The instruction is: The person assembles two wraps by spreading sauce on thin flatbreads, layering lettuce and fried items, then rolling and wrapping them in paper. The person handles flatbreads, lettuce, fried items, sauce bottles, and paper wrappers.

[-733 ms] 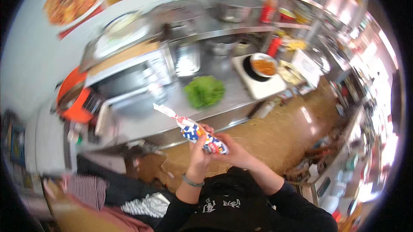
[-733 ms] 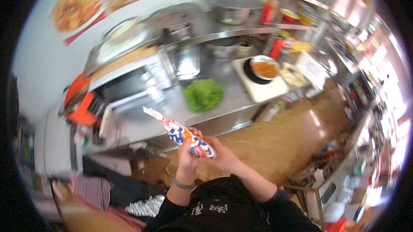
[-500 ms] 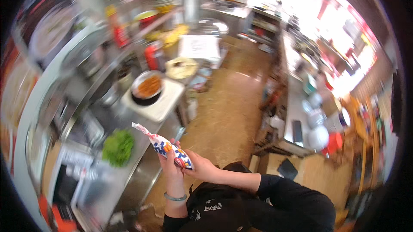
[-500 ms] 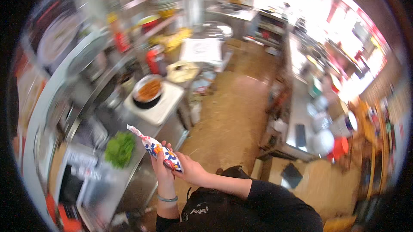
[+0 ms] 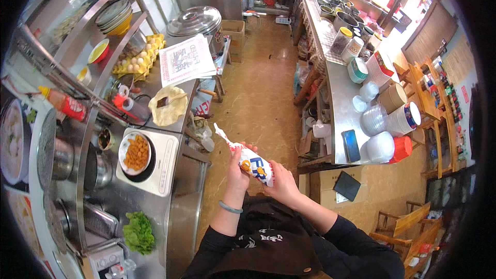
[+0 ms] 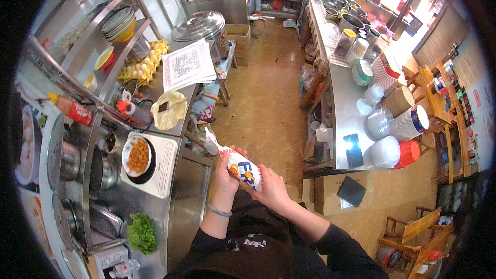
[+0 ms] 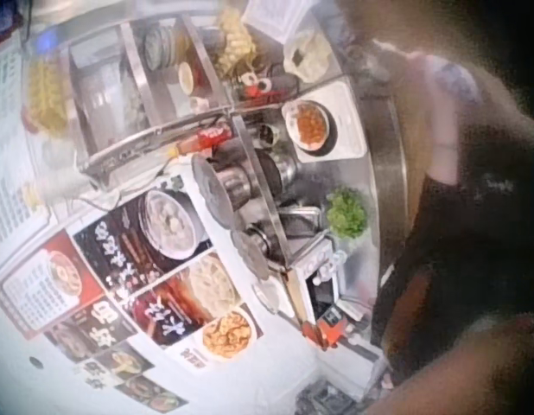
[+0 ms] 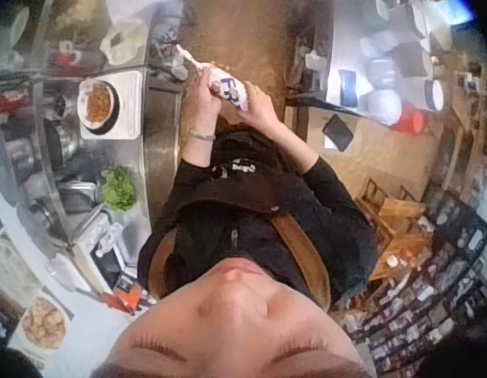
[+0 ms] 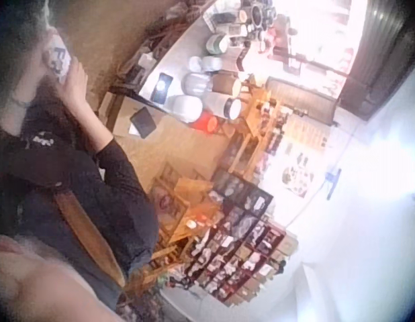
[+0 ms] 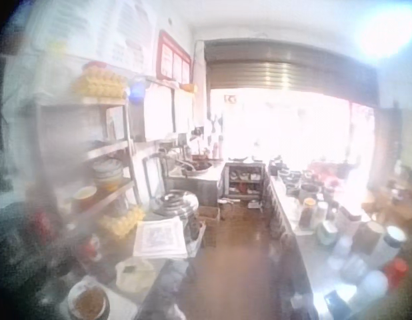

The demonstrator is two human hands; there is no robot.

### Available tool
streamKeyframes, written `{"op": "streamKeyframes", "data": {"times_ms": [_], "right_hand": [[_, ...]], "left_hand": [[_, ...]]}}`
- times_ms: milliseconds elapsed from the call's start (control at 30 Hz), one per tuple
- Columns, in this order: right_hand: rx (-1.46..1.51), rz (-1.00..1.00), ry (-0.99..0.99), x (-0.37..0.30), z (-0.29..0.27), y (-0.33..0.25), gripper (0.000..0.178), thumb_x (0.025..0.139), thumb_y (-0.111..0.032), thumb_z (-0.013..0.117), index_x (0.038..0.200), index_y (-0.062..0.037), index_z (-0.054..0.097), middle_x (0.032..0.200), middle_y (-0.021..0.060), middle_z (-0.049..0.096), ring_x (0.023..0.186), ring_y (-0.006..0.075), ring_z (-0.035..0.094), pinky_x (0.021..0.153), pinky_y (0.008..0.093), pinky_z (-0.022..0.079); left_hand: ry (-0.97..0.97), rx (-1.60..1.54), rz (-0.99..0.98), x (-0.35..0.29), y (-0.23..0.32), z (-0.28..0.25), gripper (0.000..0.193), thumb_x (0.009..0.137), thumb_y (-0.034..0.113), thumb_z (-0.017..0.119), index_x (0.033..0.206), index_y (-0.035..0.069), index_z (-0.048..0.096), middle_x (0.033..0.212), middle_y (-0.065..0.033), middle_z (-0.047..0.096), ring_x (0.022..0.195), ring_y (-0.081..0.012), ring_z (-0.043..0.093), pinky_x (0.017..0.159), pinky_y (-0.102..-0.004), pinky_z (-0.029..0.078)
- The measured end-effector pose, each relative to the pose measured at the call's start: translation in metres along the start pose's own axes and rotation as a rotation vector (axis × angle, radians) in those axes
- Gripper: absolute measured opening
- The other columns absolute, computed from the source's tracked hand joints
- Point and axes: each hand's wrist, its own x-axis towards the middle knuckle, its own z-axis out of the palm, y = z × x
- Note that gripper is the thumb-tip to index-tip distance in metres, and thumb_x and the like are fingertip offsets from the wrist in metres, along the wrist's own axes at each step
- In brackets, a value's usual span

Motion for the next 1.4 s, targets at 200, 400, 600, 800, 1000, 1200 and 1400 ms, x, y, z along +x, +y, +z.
{"op": "streamKeyframes", "data": {"times_ms": [200, 400, 600, 800, 1000, 1200, 1400], "right_hand": [[0.647, 0.315, -0.263, 0.064, 0.003, 0.024, 0.049, 0.069, -0.010, 0.067, 0.113, 0.0016, 0.048, 0.094, 0.0130, 0.058, 0.084, 0.0247, 0.058, 0.081, 0.0349, 0.045], [2.216, 0.530, -0.721, 0.102, 0.006, 0.037, 0.065, 0.074, -0.024, 0.066, 0.125, 0.0055, 0.040, 0.100, 0.0153, 0.057, 0.090, 0.0245, 0.058, 0.096, 0.0428, 0.040], [1.576, 0.439, -0.373, 0.138, -0.021, 0.069, 0.060, 0.073, -0.018, 0.074, 0.122, -0.0040, 0.043, 0.110, 0.0117, 0.057, 0.099, 0.0218, 0.059, 0.083, 0.0332, 0.049], [1.535, 0.622, -0.175, 0.173, -0.087, 0.170, 0.046, 0.073, -0.015, 0.072, 0.111, -0.0028, 0.050, 0.096, 0.0080, 0.061, 0.087, 0.0213, 0.062, 0.077, 0.0337, 0.052], [0.658, 0.875, 0.164, 0.230, -0.179, 0.370, 0.025, 0.079, -0.036, 0.063, 0.083, -0.0121, 0.058, 0.067, 0.0006, 0.060, 0.055, 0.0111, 0.054, 0.044, 0.0284, 0.042], [1.093, 0.528, 0.129, 0.272, -0.227, 0.536, 0.036, 0.082, -0.012, 0.064, 0.112, -0.0047, 0.045, 0.079, 0.0066, 0.056, 0.061, 0.0141, 0.050, 0.054, 0.0280, 0.043], [0.556, 0.147, 0.137, 0.349, -0.215, 0.575, 0.019, 0.083, -0.005, 0.052, 0.100, 0.0009, 0.056, 0.084, 0.0094, 0.059, 0.078, 0.0205, 0.056, 0.072, 0.0318, 0.047]], "left_hand": [[-0.061, 0.183, -0.197, 0.100, 0.042, -0.004, 0.034, 0.095, 0.032, 0.041, 0.097, 0.001, 0.056, 0.105, -0.0199, 0.061, 0.103, -0.0304, 0.057, 0.091, -0.0425, 0.044], [-0.347, -0.173, -0.442, 0.168, 0.037, 0.032, 0.037, 0.094, 0.033, 0.042, 0.092, 0.000, 0.057, 0.106, -0.0214, 0.060, 0.107, -0.0324, 0.055, 0.097, -0.0449, 0.041], [-0.136, 0.136, -0.497, 0.216, -0.016, 0.065, 0.041, 0.095, 0.036, 0.039, 0.096, -0.002, 0.054, 0.105, -0.0216, 0.060, 0.105, -0.0327, 0.055, 0.095, -0.0436, 0.043], [-0.143, 0.062, -0.631, 0.279, -0.065, 0.095, 0.042, 0.095, 0.037, 0.035, 0.118, 0.004, 0.047, 0.116, -0.0120, 0.055, 0.106, -0.0249, 0.053, 0.090, -0.0384, 0.043], [-0.077, 0.306, -0.458, 0.298, -0.063, 0.092, 0.024, 0.092, 0.021, 0.044, 0.106, 0.007, 0.056, 0.103, -0.0085, 0.061, 0.093, -0.0196, 0.059, 0.080, -0.0314, 0.047], [0.296, 0.302, -0.250, 0.260, -0.028, 0.042, 0.017, 0.091, 0.016, 0.048, 0.104, 0.007, 0.056, 0.103, -0.0067, 0.061, 0.090, -0.0156, 0.060, 0.078, -0.0281, 0.047], [0.717, 0.275, 0.163, 0.203, 0.010, -0.011, 0.014, 0.087, 0.009, 0.055, 0.100, 0.008, 0.057, 0.088, -0.0023, 0.061, 0.078, -0.0109, 0.059, 0.068, -0.0228, 0.046]]}}
